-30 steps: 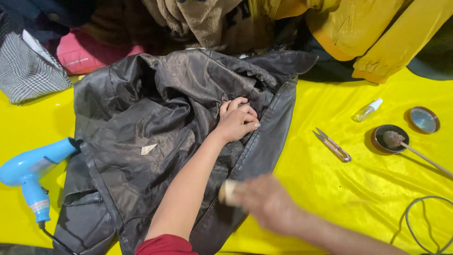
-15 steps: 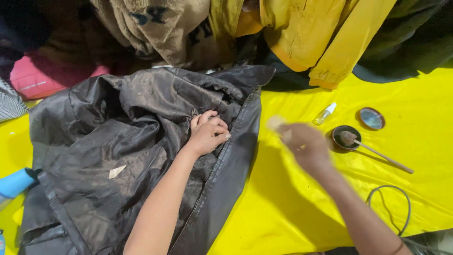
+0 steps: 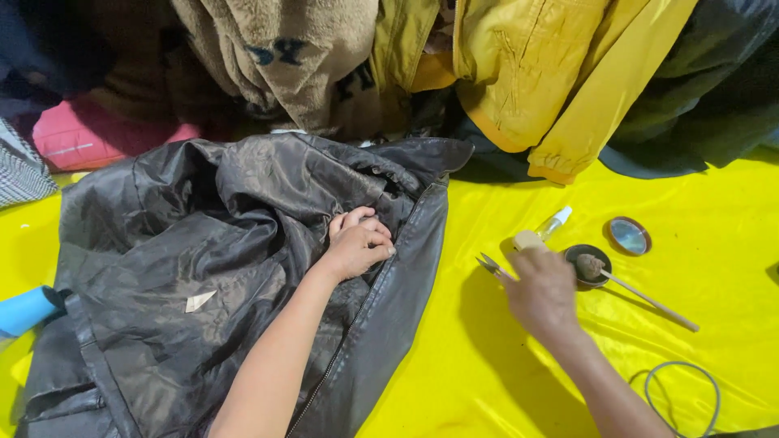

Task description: Applying dye to the zipper lining of a black jacket using a brush and drying it with a hair dryer.

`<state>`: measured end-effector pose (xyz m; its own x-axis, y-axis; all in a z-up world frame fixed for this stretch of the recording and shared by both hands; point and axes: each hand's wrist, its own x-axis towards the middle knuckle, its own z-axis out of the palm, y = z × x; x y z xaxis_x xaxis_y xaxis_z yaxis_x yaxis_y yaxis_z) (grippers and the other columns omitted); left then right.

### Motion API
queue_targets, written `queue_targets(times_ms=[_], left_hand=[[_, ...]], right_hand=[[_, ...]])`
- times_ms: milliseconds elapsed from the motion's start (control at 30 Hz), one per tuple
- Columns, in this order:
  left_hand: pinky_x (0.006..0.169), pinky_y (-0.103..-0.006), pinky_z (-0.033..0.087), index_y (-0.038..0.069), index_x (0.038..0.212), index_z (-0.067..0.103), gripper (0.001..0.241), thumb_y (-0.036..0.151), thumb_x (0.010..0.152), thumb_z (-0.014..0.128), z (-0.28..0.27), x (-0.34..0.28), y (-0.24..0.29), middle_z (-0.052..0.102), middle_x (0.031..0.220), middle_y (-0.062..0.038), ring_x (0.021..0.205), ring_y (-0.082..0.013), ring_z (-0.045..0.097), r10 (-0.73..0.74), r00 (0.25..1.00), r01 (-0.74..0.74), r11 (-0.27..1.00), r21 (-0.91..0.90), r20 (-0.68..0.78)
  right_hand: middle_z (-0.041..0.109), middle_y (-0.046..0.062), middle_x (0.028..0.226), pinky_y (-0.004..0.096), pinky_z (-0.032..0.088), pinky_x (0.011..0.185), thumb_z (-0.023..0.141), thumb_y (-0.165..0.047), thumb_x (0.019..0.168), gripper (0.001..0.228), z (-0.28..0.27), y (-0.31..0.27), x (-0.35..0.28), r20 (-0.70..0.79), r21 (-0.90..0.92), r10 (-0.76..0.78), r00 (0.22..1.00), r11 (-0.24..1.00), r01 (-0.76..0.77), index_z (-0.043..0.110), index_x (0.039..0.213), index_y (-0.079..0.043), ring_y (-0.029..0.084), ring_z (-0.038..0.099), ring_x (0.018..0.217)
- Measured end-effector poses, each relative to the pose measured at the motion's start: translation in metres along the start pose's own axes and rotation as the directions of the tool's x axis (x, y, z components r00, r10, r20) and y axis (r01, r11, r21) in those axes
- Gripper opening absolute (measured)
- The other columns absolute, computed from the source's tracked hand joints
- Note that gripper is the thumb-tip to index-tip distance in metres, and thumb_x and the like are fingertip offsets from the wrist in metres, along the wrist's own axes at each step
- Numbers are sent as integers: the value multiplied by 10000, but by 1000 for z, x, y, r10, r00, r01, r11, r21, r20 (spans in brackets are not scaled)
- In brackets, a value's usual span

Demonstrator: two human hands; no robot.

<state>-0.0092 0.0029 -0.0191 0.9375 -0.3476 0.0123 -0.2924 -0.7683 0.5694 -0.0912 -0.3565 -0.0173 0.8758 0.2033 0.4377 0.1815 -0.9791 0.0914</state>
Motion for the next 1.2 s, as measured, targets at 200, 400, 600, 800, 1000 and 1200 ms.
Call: queue_targets(times_ms=[200,400,600,800,1000,1200], left_hand=[[1256,-449,29,378,919,783,191,500,836,662,-6,-1,13,698,1126,198,1472,-85,331,-83,997,83,991,-104,7],[1267,-474,-119,337,975,773,203,454,857,656,-11,-18,38,770,913,174,1310,-36,544,-152,985,168,946,-277,80],[1240,-436,-214,100,1203,747,275,110,935,686,26,-22,-6,791,919,41,1123,-88,662,28,989,91,662,-744,147],[1237,-407,-221,91,1152,765,241,124,917,718,0,-37,15,758,857,82,1030,-42,673,75,991,40,625,-780,110],[1252,-390,-196,113,1098,784,221,126,881,744,1,-34,14,773,823,77,981,-33,693,58,993,39,632,-774,98],[1265,-382,-169,116,1068,788,206,126,868,744,-2,-34,20,768,801,72,974,-56,703,36,994,52,650,-758,98]], right_hand=[[600,40,974,358,583,771,678,-333,879,310,28,-11,-9,232,-121,52,971,992,-25,666,1125,-145,257,665,950],[566,34,966,338,566,800,544,-357,1005,269,19,-10,-4,353,-9,117,928,993,-122,660,1121,-144,233,657,958],[627,164,996,499,568,834,606,-233,982,348,-24,-37,18,446,494,22,895,828,-267,576,1303,-101,408,688,1003],[661,158,1006,390,596,835,585,-86,998,353,-28,-90,52,305,826,-203,931,542,-152,619,1349,-104,299,712,967],[698,139,966,327,611,754,730,-86,927,334,-7,-102,55,200,851,-107,974,511,-119,727,1260,-105,247,723,883],[717,114,900,328,609,716,773,-79,893,243,10,-107,56,130,901,-67,989,425,-89,794,1135,-84,206,721,846]])
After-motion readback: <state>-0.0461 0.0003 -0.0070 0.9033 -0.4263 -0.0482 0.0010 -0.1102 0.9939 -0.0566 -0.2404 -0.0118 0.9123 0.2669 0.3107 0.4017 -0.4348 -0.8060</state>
